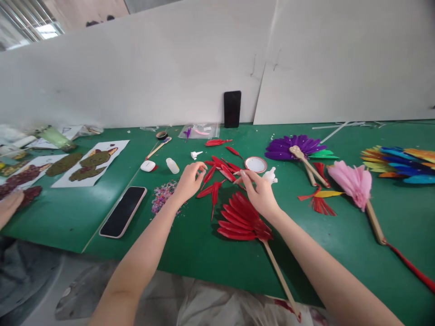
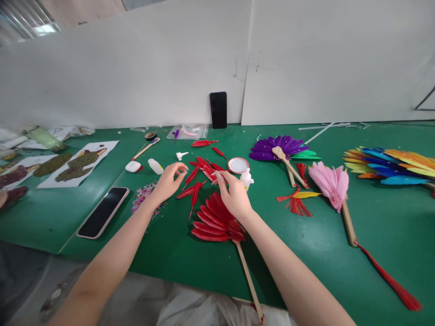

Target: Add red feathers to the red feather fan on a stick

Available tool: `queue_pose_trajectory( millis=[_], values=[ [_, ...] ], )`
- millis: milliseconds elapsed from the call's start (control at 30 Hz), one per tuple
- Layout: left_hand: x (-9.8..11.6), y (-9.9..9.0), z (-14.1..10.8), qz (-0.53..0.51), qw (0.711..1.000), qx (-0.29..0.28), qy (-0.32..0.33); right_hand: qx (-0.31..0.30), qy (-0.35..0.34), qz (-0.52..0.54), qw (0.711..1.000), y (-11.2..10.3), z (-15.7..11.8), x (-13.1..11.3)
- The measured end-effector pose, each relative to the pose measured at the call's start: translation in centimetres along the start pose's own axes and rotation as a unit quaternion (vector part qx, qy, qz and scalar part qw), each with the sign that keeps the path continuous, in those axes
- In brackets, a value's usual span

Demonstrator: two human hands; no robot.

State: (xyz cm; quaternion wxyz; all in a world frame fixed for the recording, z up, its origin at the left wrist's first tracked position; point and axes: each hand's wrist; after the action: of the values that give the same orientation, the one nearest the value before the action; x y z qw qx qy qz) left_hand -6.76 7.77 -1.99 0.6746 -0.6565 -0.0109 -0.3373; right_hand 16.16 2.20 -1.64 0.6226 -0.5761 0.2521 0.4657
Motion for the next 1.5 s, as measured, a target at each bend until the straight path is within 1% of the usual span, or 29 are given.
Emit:
queue_pose_trajectory(
  millis=[67,133,200,267,367,467,533,633,700,800,833,867,900,933,967,1000,1033,1100,1167,1200,1267,1300,1333,1400,1500],
  values=[
    [-0.1,0.4,-0.1,0.027,0.999,0.010,-0.031,0.013,0.010,-0.046,0.999,0.0,0.0,0.1],
    [-0.1,1.0,-0.2,0.084,0.995,-0.004,-0.048,0.012,0.040,-0.127,0.991,0.0,-0.1,0.3],
    [0.1,1.6,-0.3,0.143,0.988,-0.024,-0.050,-0.014,0.084,-0.209,0.974,0.0,-0.2,0.5],
    [0.4,2.2,-0.2,0.175,0.982,-0.039,-0.056,-0.053,0.123,-0.253,0.958,0.2,-0.3,0.6],
    [0.7,2.8,0.1,0.186,0.978,-0.077,-0.053,-0.080,0.148,-0.254,0.952,0.3,-0.4,0.9],
    [0.5,2.9,0.3,0.192,0.975,-0.109,-0.034,-0.087,0.134,-0.231,0.960,0.5,-0.2,1.4],
    [0.2,2.9,0.3,0.173,0.979,-0.108,-0.027,-0.092,0.118,-0.217,0.965,0.6,-0.1,1.9],
    [0.2,2.6,0.1,0.109,0.991,-0.072,-0.022,-0.090,0.104,-0.201,0.970,0.5,0.1,2.4],
    [0.6,2.2,-0.1,0.073,0.997,-0.022,-0.023,-0.081,0.092,-0.184,0.975,0.4,0.2,2.4],
    [2.1,1.5,-0.3,0.009,0.998,0.064,-0.025,-0.055,0.055,-0.143,0.987,0.2,0.1,1.8],
    [2.8,1.3,-0.4,-0.030,0.996,0.078,-0.024,-0.046,0.037,-0.128,0.990,0.1,0.1,1.5],
    [3.5,1.2,-0.5,-0.083,0.994,0.074,-0.022,-0.038,0.019,-0.115,0.992,0.0,0.0,1.1],
    [4.2,1.1,-0.7,-0.149,0.987,0.056,-0.021,-0.033,0.000,-0.104,0.994,0.0,-0.1,0.6],
    [5.0,1.1,-0.9,-0.223,0.974,0.022,-0.021,-0.032,-0.020,-0.096,0.995,0.0,-0.2,0.2],
    [5.7,1.2,-1.1,-0.295,0.955,-0.015,-0.023,-0.035,-0.043,-0.093,0.994,-0.1,-0.3,-0.3],
    [6.3,1.2,-1.3,-0.353,0.935,-0.036,-0.026,-0.040,-0.065,-0.093,0.993,-0.1,-0.4,-0.7],
    [6.9,1.2,-1.5,-0.393,0.918,-0.045,-0.030,-0.043,-0.086,-0.094,0.991,-0.1,-0.5,-1.1],
    [7.6,1.2,-1.9,-0.439,0.897,-0.025,-0.040,-0.045,-0.115,-0.094,0.988,-0.1,-0.7,-1.7],
    [7.9,1.1,-2.1,-0.468,0.882,-0.004,-0.048,-0.049,-0.110,-0.069,0.990,-0.1,-0.9,-2.2],
    [7.9,1.0,-2.1,-0.485,0.873,-0.004,-0.050,-0.058,-0.092,-0.040,0.993,-0.1,-0.9,-2.5],
    [7.8,0.8,-2.1,-0.519,0.853,-0.015,-0.047,-0.106,-0.036,0.063,0.992,-0.2,-1.0,-2.9],
    [7.8,0.7,-2.1,-0.536,0.843,-0.022,-0.046,-0.141,-0.002,0.132,0.981,-0.3,-1.0,-3.2],
    [7.8,0.5,-2.1,-0.551,0.833,-0.028,-0.046,-0.178,0.030,0.204,0.962,-0.4,-1.1,-3.4],
    [7.8,0.2,-2.1,-0.577,0.814,-0.045,-0.050,-0.236,0.083,0.329,0.910,-0.5,-1.1,-3.7],
    [8.1,-0.3,-2.3,-0.614,0.781,-0.097,-0.059,-0.276,0.136,0.453,0.837,-0.5,-1.3,-3.9]
  ],
)
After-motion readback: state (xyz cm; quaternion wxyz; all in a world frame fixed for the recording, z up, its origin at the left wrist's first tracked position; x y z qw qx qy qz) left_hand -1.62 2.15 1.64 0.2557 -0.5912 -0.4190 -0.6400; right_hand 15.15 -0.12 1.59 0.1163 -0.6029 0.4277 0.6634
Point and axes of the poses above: each hand's wrist, its own z-axis towards the middle knuckle, its own y-axis out of the palm, x = y × z, and after that the axes turned 12 degrees about -x, right-handed
